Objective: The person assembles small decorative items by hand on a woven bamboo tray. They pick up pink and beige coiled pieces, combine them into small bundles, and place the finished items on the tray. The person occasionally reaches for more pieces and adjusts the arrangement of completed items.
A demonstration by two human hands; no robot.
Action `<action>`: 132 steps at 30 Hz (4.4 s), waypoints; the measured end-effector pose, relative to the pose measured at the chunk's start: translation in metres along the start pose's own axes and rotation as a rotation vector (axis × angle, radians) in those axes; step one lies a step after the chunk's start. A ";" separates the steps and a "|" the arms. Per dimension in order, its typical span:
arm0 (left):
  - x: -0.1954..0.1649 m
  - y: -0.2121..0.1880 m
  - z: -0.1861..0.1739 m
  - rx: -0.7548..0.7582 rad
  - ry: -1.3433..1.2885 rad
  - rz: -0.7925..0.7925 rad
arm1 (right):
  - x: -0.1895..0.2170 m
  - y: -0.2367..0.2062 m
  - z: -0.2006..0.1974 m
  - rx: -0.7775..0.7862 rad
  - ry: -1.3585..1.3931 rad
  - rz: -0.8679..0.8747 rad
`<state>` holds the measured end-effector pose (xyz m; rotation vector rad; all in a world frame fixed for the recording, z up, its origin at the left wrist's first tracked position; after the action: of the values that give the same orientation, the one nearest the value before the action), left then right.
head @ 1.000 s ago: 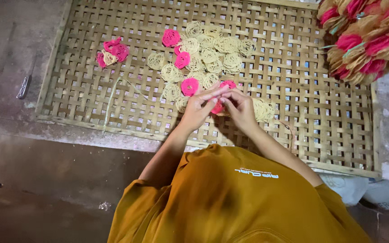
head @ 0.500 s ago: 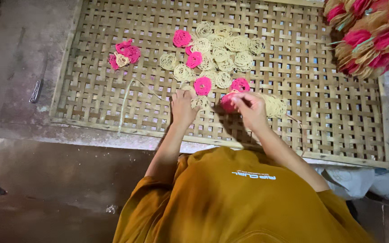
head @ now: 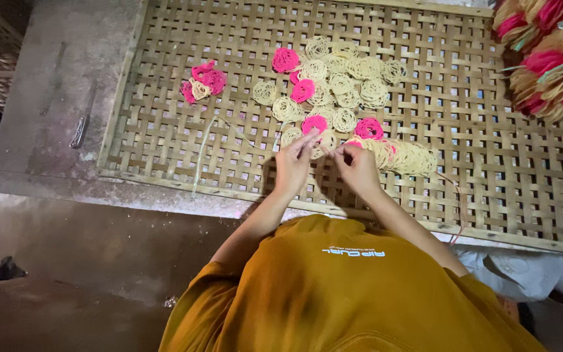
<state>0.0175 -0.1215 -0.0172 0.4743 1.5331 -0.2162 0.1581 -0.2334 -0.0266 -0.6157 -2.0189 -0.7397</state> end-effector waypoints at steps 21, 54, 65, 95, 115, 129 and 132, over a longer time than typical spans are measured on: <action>-0.007 0.011 0.042 0.146 -0.262 -0.206 | 0.006 0.008 -0.036 -0.110 0.063 -0.263; 0.043 0.022 -0.011 0.058 -0.285 -0.410 | 0.031 0.010 -0.009 0.051 0.014 -0.142; 0.016 0.006 0.005 0.105 -0.097 -0.155 | 0.041 0.013 -0.009 -0.026 -0.029 -0.230; 0.022 0.095 -0.029 -0.137 0.919 0.235 | -0.007 0.007 -0.032 -0.028 0.480 0.198; -0.002 0.025 0.011 0.019 -0.042 -0.122 | -0.010 0.031 0.008 0.091 0.163 0.156; -0.016 0.014 0.031 0.240 0.124 0.167 | 0.008 0.027 -0.041 0.006 0.097 -0.066; -0.011 0.022 0.041 0.287 0.147 0.205 | 0.002 0.024 -0.033 0.075 0.188 0.078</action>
<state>0.0640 -0.1211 -0.0044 0.8868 1.5910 -0.2467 0.1915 -0.2395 -0.0034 -0.5573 -1.8302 -0.6479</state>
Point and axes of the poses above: each hand's wrist, its own y-axis towards the middle knuckle, its own z-axis out of the palm, x = y × z, the point moved 2 cm from there along y, towards the middle knuckle, and after that the axes turned 12 degrees about -x, right-handed, at the moved point
